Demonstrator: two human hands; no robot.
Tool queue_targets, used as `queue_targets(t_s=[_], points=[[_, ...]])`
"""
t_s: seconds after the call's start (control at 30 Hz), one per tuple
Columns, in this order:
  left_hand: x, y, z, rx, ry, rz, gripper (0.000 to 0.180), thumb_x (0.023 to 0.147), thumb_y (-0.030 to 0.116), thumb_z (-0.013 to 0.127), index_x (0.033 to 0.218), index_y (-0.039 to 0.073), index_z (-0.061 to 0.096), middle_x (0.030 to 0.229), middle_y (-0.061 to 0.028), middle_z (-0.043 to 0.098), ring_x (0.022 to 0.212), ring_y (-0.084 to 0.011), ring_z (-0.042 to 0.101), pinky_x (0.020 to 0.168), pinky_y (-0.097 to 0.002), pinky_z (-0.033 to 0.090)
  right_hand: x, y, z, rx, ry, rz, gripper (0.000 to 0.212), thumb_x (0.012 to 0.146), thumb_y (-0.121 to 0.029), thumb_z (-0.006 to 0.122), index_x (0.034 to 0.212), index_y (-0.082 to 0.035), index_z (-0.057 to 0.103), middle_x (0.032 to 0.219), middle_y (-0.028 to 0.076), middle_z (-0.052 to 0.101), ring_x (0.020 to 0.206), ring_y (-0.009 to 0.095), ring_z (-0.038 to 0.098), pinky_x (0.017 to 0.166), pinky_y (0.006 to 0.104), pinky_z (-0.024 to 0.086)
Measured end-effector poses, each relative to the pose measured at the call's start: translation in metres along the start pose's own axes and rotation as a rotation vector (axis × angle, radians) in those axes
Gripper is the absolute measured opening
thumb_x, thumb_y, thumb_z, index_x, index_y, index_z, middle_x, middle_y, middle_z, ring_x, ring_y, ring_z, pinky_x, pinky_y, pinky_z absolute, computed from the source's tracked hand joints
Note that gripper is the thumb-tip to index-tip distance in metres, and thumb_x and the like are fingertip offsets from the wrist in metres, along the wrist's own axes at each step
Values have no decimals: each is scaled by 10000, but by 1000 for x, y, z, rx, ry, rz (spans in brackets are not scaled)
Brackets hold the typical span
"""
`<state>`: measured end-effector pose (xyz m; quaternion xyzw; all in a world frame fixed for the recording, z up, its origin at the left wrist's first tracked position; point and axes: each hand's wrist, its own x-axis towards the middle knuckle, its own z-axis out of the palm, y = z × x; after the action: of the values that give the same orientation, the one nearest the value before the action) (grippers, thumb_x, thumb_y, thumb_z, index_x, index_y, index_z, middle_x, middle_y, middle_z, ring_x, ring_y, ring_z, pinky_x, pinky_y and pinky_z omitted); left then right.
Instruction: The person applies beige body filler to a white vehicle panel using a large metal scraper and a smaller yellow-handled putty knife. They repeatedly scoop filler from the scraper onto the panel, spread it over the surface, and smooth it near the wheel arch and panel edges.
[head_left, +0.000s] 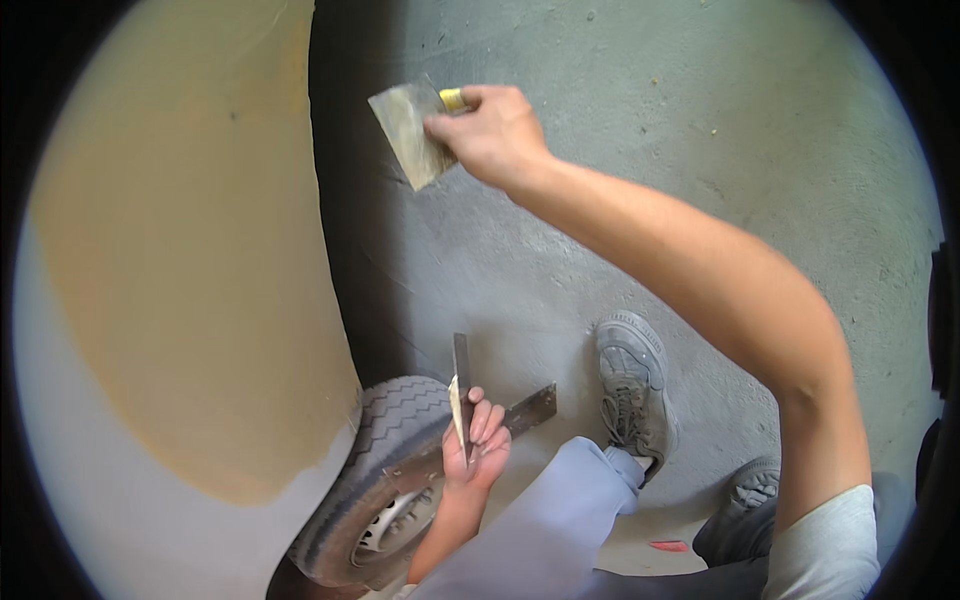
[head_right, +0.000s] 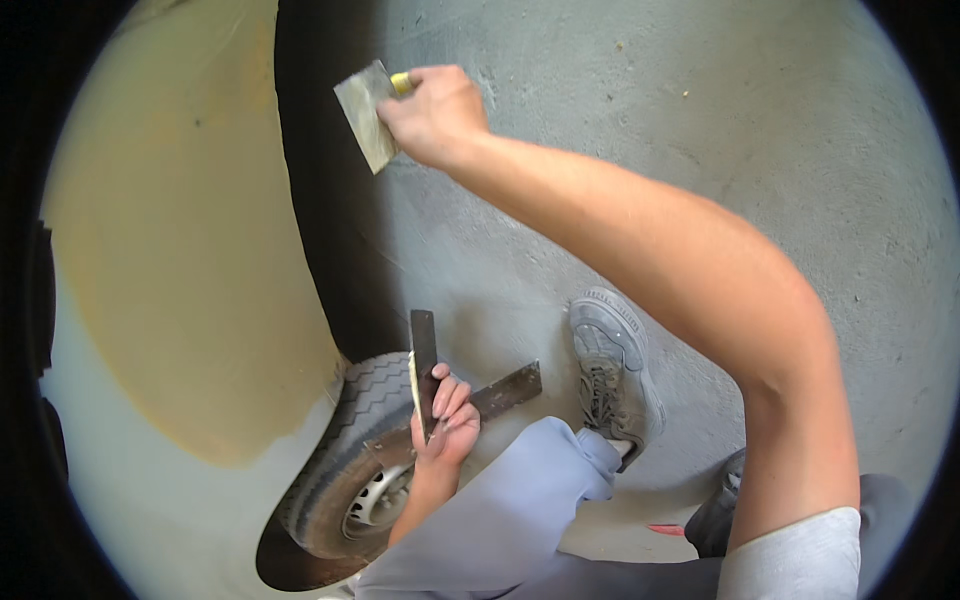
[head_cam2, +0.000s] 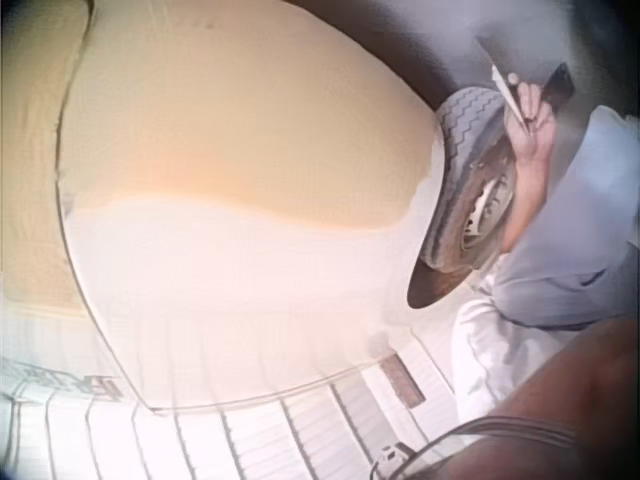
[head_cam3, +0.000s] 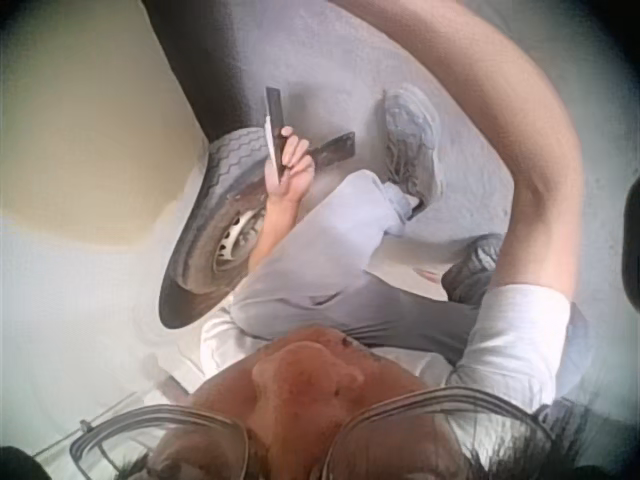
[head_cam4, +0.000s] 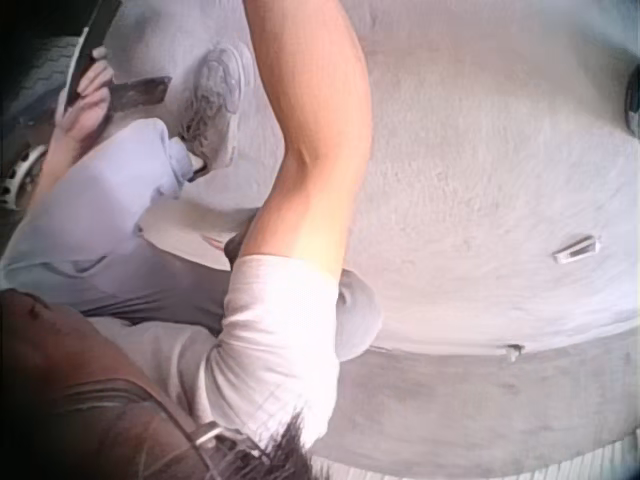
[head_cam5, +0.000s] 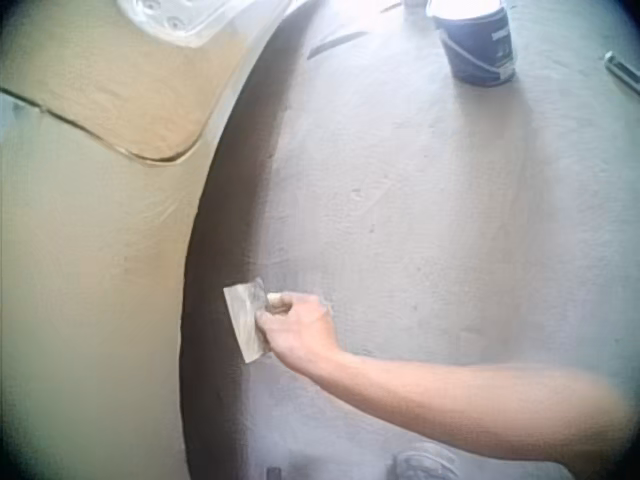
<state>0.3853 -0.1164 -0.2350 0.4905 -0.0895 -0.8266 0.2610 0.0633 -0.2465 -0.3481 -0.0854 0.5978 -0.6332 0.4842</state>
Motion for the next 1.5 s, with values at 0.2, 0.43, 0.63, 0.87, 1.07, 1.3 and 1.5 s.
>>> queue_targets(t_s=[0.2, 0.43, 0.63, 0.87, 1.07, 1.3, 1.5], points=[[67, 22, 33, 205, -14, 105, 215, 1033, 127, 541, 1235, 60, 518, 832, 4, 442, 810, -124, 441, 693, -239, 464, 42, -52, -6, 168, -18, -18, 404, 794, -302, 740, 1140, -96, 771, 1026, 123, 772, 940, 235, 744, 839, 334, 585], [167, 65, 36, 159, -76, 196, 178, 1044, 220, 583, 1176, 113, 634, 824, 5, 574, 786, -122, 548, 763, -224, 586, 26, -64, 7, 274, -38, -28, 310, 841, -248, 762, 1052, -21, 787, 973, 82, 752, 889, 136, 679, 813, 296, 526], [203, 99, 44, 201, -150, 204, 155, 1046, 234, 592, 1138, 126, 654, 903, 21, 639, 775, -110, 568, 679, -207, 566, 11, -67, 14, 231, -17, -37, 301, 817, -220, 759, 1018, 3, 784, 864, 86, 741, 795, 119, 664, 733, 295, 533], [216, 109, 56, 148, -334, 184, 191, 1068, 160, 518, 1215, 82, 613, 960, -5, 613, 836, -116, 572, 713, -214, 546, -19, -56, 23, 262, -92, 33, 321, 787, -214, 693, 1052, -66, 797, 954, 173, 769, 927, 277, 748, 881, 345, 570], [207, 117, 58, 27, -250, 266, 190, 1029, 112, 537, 1161, -10, 602, 954, -56, 626, 789, -128, 575, 667, -217, 524, -51, -48, 33, 243, -145, 99, 302, 789, -208, 683, 1020, -49, 794, 922, 202, 759, 879, 306, 747, 852, 368, 579], [183, 106, 61, -9, -216, 283, 228, 968, 59, 569, 1173, -24, 626, 941, -65, 642, 767, -126, 598, 675, -248, 536, -67, -29, 39, 149, -238, 113, 282, 787, -219, 697, 965, -22, 793, 875, 167, 756, 820, 250, 726, 796, 352, 572], [169, 91, 69, -97, -106, 320, 181, 987, 82, 536, 1112, -23, 614, 877, -44, 601, 719, -116, 565, 649, -272, 536, -58, -7, 20, 59, -303, 113, 332, 755, -280, 714, 991, -66, 806, 982, 152, 769, 939, 264, 739, 867, 350, 570]])
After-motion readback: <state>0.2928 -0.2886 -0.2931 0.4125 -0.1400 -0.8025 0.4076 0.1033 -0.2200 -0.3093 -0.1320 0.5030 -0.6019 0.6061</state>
